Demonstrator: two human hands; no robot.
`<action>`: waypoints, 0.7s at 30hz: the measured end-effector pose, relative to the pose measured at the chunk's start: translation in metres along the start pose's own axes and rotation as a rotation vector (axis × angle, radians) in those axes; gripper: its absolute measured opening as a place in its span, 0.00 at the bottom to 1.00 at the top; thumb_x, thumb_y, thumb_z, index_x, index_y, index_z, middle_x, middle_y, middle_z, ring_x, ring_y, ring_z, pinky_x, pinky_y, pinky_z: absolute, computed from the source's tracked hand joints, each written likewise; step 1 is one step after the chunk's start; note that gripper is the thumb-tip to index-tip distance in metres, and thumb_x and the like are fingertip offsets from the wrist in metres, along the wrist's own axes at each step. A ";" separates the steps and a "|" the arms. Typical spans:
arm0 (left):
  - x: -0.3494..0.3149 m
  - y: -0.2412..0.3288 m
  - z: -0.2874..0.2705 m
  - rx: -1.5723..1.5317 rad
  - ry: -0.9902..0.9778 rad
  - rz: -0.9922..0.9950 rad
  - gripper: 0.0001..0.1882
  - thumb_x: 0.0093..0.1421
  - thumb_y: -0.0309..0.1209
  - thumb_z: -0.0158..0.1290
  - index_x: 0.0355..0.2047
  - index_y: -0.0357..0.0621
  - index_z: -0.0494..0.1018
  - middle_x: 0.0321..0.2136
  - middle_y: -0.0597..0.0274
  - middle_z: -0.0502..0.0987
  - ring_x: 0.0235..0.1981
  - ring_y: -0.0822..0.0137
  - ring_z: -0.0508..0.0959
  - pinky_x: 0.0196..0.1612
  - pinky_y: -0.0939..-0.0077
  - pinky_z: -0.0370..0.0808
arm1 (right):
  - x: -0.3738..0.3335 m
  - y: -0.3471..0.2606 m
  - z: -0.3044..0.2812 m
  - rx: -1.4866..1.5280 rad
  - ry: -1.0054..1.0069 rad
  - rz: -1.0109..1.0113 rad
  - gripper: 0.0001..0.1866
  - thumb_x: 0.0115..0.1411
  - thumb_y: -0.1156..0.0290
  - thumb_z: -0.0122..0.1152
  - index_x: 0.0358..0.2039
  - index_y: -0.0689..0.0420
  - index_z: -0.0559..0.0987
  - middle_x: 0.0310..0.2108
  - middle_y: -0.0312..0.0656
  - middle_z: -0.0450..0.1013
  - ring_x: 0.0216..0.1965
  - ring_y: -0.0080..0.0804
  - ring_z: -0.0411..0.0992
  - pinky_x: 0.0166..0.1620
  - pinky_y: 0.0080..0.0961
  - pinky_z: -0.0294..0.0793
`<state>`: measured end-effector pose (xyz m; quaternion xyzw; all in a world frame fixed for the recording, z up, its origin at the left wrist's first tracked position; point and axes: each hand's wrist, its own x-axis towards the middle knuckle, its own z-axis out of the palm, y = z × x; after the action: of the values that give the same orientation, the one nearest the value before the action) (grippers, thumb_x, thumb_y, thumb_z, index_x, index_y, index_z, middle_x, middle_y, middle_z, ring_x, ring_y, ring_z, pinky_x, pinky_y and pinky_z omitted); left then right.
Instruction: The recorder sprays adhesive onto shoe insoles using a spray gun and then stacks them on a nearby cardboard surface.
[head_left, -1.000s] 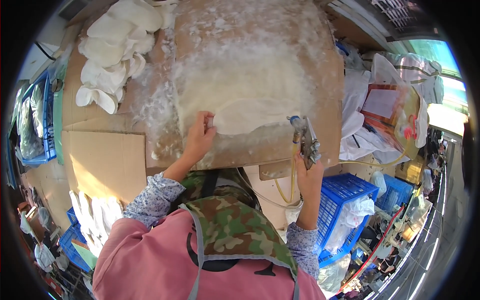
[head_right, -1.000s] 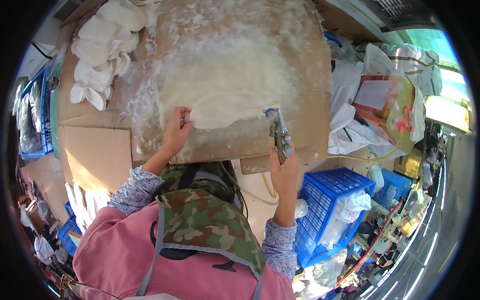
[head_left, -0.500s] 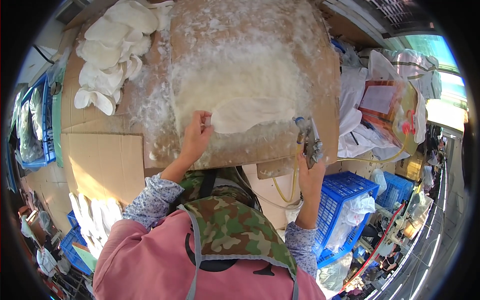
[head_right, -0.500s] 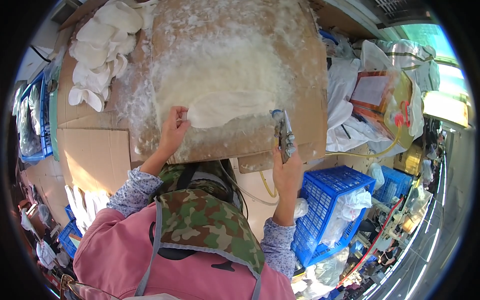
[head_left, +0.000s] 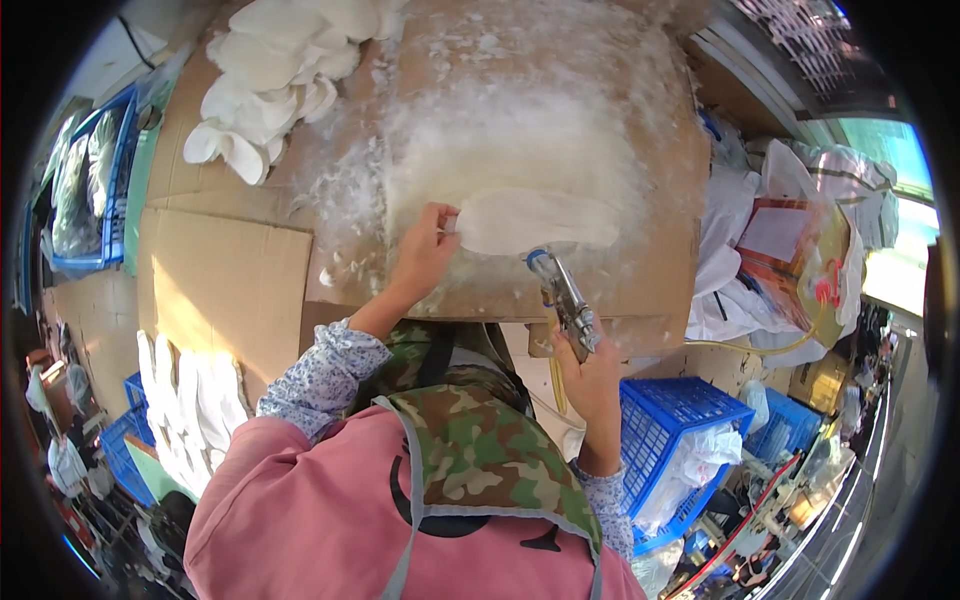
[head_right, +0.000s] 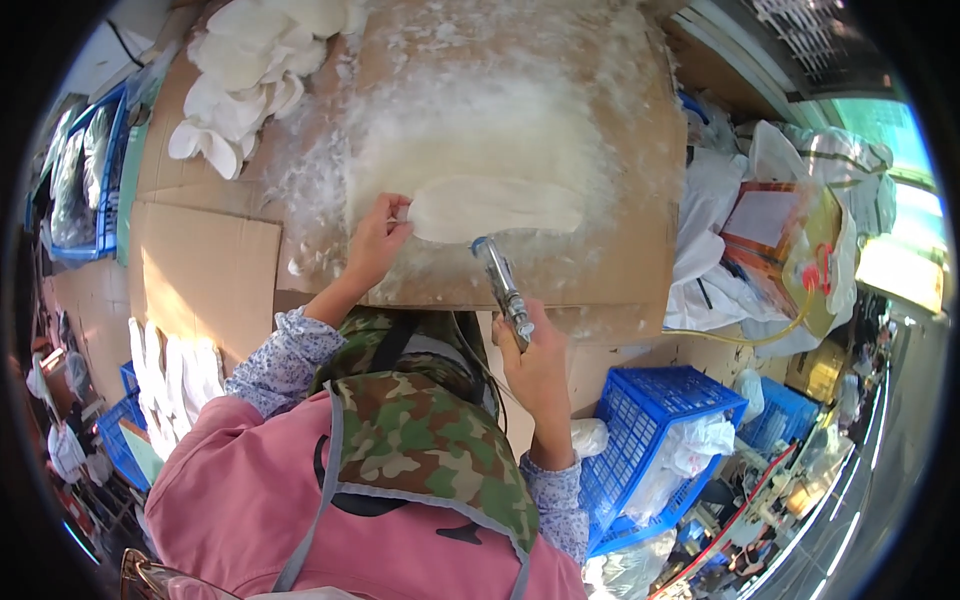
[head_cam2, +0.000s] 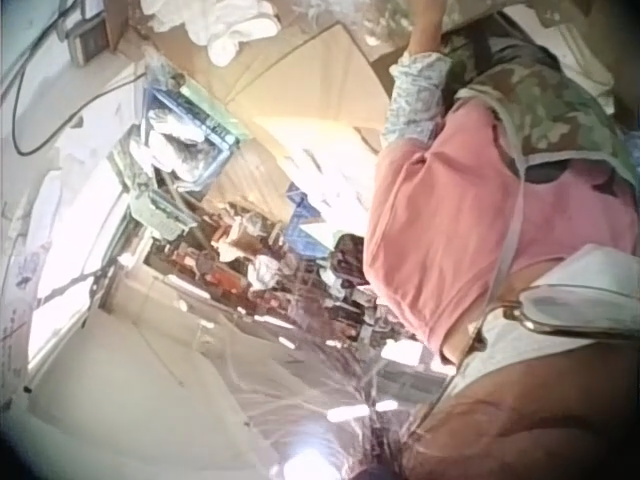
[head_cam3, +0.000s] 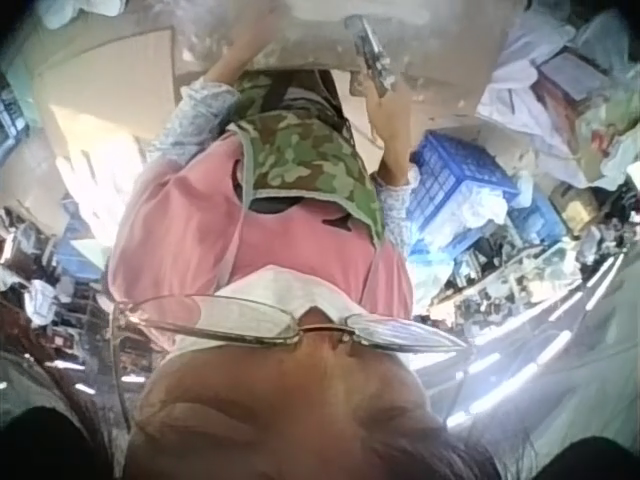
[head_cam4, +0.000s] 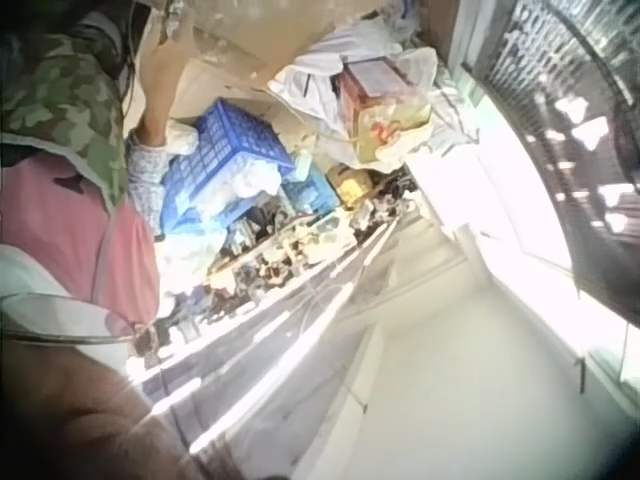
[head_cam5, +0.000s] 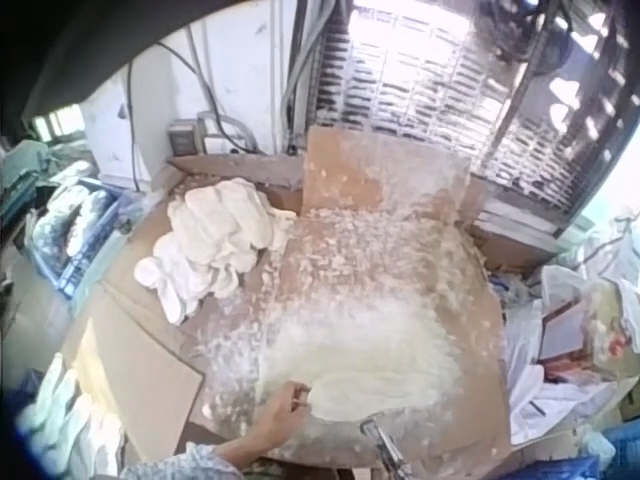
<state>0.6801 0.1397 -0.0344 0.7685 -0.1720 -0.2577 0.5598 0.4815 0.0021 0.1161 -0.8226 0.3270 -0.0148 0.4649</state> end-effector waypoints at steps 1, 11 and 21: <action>0.000 0.001 0.000 0.015 0.014 -0.025 0.18 0.56 0.21 0.52 0.47 0.39 0.66 0.38 0.54 0.73 0.35 0.66 0.77 0.39 0.76 0.75 | -0.001 -0.001 0.002 -0.027 -0.025 0.046 0.08 0.58 0.74 0.57 0.38 0.61 0.73 0.24 0.44 0.73 0.27 0.30 0.72 0.32 0.26 0.70; -0.009 0.061 -0.009 -0.501 0.014 0.004 0.18 0.54 0.22 0.53 0.46 0.40 0.69 0.32 0.65 0.71 0.33 0.76 0.71 0.37 0.80 0.70 | -0.024 0.040 -0.052 0.207 0.180 0.288 0.19 0.53 0.80 0.61 0.47 0.61 0.74 0.36 0.35 0.71 0.25 0.17 0.64 0.26 0.15 0.64; -0.114 0.036 -0.144 -0.613 0.483 0.110 0.19 0.56 0.21 0.50 0.49 0.43 0.67 0.38 0.67 0.70 0.33 0.80 0.69 0.34 0.85 0.68 | -0.017 -0.001 -0.033 0.138 -0.007 -0.022 0.16 0.62 0.72 0.55 0.50 0.61 0.71 0.34 0.34 0.72 0.15 0.12 0.55 0.16 0.12 0.53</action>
<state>0.6737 0.3022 0.0575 0.5938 0.0086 -0.0783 0.8007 0.4581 -0.0136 0.1406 -0.7921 0.3147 -0.0395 0.5214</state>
